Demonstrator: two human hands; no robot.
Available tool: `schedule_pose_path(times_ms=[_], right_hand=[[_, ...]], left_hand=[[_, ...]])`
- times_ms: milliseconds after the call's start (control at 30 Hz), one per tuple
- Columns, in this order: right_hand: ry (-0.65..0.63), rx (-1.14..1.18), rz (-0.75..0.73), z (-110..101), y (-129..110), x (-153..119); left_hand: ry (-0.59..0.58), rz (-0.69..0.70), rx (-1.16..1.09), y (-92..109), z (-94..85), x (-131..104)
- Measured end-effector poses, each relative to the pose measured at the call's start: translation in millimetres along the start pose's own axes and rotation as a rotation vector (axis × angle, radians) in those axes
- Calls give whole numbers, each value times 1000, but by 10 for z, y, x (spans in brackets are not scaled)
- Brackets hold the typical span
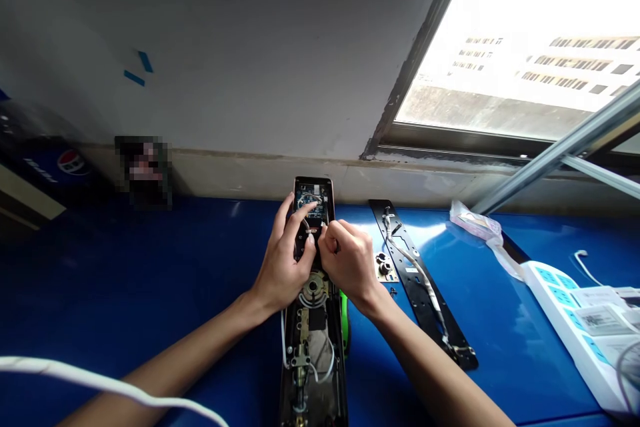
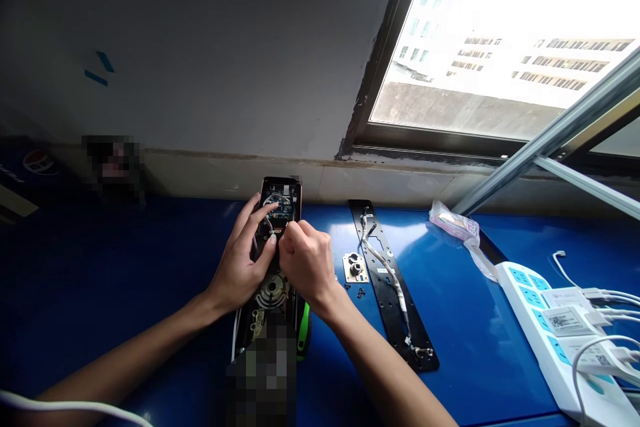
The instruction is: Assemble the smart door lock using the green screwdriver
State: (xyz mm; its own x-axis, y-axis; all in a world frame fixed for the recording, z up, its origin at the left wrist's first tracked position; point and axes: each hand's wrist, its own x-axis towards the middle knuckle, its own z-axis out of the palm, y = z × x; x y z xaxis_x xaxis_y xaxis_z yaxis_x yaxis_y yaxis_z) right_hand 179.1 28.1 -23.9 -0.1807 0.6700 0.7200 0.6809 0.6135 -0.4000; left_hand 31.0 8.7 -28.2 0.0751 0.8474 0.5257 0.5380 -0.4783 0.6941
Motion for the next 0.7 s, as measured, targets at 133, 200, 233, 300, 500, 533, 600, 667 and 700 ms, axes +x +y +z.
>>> schedule_pose_path(times_ms=[133,200,233,300,500,533,600,667,700], right_hand=[[63,56,-20,18,28,-8],[83,70,-21,24,30,-5],[91,74,-20,26,29,-2],[102,81,-15,27,24,4],[100,84,12,25,16,21],[100,85,16,26,16,25],[103,88,23,27,15,32],[106,92,27,28,12,38],[108,94,29,28,10,40]], left_hand=[[2,0,2,6,-2,-1],[0,-5,0,10,-4,1],[0,-7,0,12,-3,2],[0,-6,-2,13,-3,3],[1,-9,-4,10,-3,-10],[2,-8,-5,10,-2,-11],[4,-8,-7,12,-1,-10],[1,-8,-7,13,-1,-7],[0,-8,-6,13,-2,-5]])
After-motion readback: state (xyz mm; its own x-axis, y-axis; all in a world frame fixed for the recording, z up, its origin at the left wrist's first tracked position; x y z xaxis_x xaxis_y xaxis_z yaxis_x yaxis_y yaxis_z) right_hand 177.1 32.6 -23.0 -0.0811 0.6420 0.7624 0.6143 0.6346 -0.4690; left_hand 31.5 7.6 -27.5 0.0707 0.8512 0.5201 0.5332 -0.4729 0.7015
